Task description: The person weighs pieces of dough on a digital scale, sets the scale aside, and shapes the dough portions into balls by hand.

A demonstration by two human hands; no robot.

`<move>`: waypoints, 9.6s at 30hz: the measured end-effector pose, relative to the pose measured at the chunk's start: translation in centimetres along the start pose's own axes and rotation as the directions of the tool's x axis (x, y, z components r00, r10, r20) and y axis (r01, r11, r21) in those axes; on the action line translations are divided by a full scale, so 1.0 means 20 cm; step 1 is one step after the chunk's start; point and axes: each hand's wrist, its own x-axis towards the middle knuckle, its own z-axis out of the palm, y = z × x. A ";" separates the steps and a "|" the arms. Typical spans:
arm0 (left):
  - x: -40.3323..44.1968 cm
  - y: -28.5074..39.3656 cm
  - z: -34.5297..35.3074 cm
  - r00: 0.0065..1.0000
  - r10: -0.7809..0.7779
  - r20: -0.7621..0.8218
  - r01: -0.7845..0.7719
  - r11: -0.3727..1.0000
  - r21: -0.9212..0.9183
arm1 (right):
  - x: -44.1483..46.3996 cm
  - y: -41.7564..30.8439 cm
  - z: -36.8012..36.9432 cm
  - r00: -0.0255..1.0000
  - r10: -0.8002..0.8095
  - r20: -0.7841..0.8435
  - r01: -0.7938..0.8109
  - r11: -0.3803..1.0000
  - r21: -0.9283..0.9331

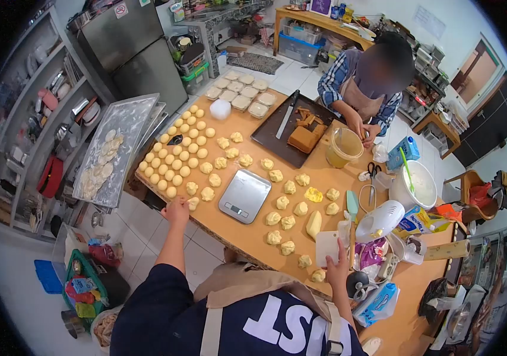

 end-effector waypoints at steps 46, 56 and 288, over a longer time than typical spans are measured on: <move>-1.03 1.29 0.43 0.350 0.841 0.413 -0.854 0.467 -0.227 | 0.35 0.04 0.18 0.970 -0.154 0.188 0.243 0.569 -0.786; -0.98 1.27 0.51 0.325 0.903 0.281 -0.793 0.422 -0.440 | 0.21 0.12 0.18 0.993 -0.019 0.119 0.098 0.709 -0.698; -0.18 0.61 0.26 0.936 0.348 0.057 -0.325 0.915 -0.240 | 0.40 -0.44 0.73 0.863 -0.185 0.470 0.423 0.774 -0.471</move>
